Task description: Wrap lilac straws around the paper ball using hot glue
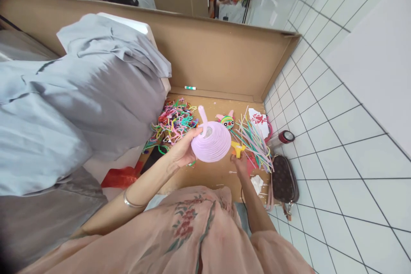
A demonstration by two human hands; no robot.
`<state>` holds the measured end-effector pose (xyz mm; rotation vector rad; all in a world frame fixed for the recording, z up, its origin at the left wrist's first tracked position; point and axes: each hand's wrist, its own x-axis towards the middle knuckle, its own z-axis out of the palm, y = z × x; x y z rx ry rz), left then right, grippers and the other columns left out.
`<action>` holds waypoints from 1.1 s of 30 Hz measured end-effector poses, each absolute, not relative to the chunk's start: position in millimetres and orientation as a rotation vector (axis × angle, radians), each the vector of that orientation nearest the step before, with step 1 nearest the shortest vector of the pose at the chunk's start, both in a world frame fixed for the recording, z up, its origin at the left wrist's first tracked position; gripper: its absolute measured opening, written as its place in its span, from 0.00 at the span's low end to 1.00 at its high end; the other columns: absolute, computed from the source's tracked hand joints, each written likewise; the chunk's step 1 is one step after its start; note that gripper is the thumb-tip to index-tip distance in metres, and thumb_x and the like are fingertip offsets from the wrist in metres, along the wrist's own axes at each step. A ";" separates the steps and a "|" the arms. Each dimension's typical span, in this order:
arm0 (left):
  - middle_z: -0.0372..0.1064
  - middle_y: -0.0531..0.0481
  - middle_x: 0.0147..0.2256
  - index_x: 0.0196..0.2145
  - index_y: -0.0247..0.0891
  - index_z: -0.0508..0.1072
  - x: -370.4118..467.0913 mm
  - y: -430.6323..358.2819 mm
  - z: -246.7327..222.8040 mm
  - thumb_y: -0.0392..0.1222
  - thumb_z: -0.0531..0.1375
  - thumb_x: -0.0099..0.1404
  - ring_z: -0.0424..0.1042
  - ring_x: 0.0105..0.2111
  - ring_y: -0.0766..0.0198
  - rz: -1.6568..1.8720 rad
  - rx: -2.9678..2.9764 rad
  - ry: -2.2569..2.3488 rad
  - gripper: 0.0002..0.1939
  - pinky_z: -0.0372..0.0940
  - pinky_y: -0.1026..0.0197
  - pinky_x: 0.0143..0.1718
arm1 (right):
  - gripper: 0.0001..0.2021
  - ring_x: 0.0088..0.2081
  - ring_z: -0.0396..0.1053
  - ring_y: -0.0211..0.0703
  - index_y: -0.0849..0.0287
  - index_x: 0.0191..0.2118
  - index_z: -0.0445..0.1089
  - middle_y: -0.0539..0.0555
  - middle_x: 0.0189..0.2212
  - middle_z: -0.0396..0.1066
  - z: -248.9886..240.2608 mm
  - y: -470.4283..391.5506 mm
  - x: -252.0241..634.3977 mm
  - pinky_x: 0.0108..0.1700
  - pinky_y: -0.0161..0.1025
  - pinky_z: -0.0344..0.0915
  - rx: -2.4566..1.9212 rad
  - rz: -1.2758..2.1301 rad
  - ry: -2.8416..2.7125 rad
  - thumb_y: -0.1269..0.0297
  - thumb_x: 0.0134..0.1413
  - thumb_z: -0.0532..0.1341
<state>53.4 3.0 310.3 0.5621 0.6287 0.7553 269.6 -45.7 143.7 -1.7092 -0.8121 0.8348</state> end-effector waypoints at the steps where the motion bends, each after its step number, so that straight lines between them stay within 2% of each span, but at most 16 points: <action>1: 0.80 0.46 0.31 0.42 0.39 0.80 52.0 3.1 308.7 0.59 0.73 0.51 0.79 0.35 0.55 0.747 0.563 0.633 0.26 0.70 0.57 0.37 | 0.17 0.43 0.75 0.44 0.62 0.50 0.71 0.56 0.46 0.75 150.2 -50.1 273.5 0.44 0.46 0.75 -1.694 0.856 -0.785 0.54 0.65 0.63; 3: 0.80 0.46 0.31 0.41 0.39 0.80 48.6 3.6 306.3 0.59 0.73 0.50 0.78 0.34 0.55 0.734 0.561 0.638 0.26 0.70 0.57 0.37 | 0.17 0.30 0.69 0.40 0.61 0.36 0.70 0.49 0.29 0.71 168.8 -59.7 279.8 0.34 0.40 0.71 -1.651 0.863 -0.737 0.49 0.58 0.65; 5: 0.80 0.46 0.30 0.41 0.39 0.80 46.1 4.5 305.3 0.58 0.73 0.50 0.78 0.33 0.55 0.729 0.552 0.648 0.26 0.70 0.58 0.36 | 0.20 0.26 0.65 0.37 0.58 0.30 0.65 0.45 0.23 0.65 194.0 -68.5 281.9 0.32 0.38 0.67 -1.595 0.826 -0.705 0.44 0.52 0.66; 8: 0.80 0.47 0.31 0.43 0.40 0.80 45.8 5.6 306.0 0.58 0.73 0.50 0.79 0.34 0.55 0.712 0.547 0.682 0.26 0.71 0.57 0.37 | 0.22 0.27 0.66 0.38 0.56 0.34 0.67 0.45 0.24 0.67 237.5 -77.7 273.5 0.35 0.39 0.67 -1.521 0.764 -0.694 0.40 0.49 0.65; 11: 0.80 0.48 0.33 0.43 0.41 0.80 47.9 5.8 307.6 0.57 0.73 0.50 0.79 0.35 0.55 0.689 0.540 0.707 0.26 0.71 0.57 0.38 | 0.22 0.28 0.68 0.41 0.56 0.35 0.69 0.48 0.26 0.71 276.5 -82.8 255.5 0.34 0.41 0.68 -1.481 0.605 -0.725 0.44 0.43 0.71; 16: 0.81 0.48 0.33 0.40 0.41 0.80 44.0 6.4 312.3 0.56 0.73 0.49 0.78 0.34 0.56 0.666 0.548 0.665 0.23 0.71 0.57 0.37 | 0.23 0.25 0.65 0.40 0.57 0.29 0.70 0.48 0.22 0.71 317.0 -90.5 231.9 0.29 0.40 0.67 -1.526 0.445 -0.690 0.47 0.34 0.75; 22: 0.81 0.48 0.38 0.46 0.41 0.79 34.4 11.7 318.5 0.56 0.74 0.47 0.76 0.32 0.61 0.628 0.564 0.623 0.30 0.71 0.61 0.35 | 0.22 0.23 0.65 0.39 0.58 0.26 0.70 0.49 0.20 0.71 347.4 -93.3 220.5 0.25 0.38 0.66 -1.604 0.354 -0.742 0.51 0.26 0.76; 29: 0.80 0.46 0.46 0.54 0.43 0.75 34.3 18.5 321.2 0.58 0.71 0.53 0.78 0.41 0.54 0.580 0.654 0.588 0.33 0.73 0.54 0.42 | 0.17 0.21 0.64 0.38 0.57 0.24 0.68 0.48 0.18 0.69 358.9 -85.9 221.7 0.24 0.39 0.65 -1.708 0.256 -0.751 0.54 0.29 0.72; 33: 0.81 0.47 0.43 0.52 0.43 0.76 33.3 23.5 322.1 0.56 0.70 0.55 0.78 0.39 0.56 0.577 0.628 0.594 0.29 0.73 0.55 0.41 | 0.20 0.23 0.68 0.42 0.57 0.28 0.70 0.50 0.23 0.73 361.2 -84.6 225.5 0.27 0.41 0.68 -1.747 0.257 -0.777 0.50 0.29 0.73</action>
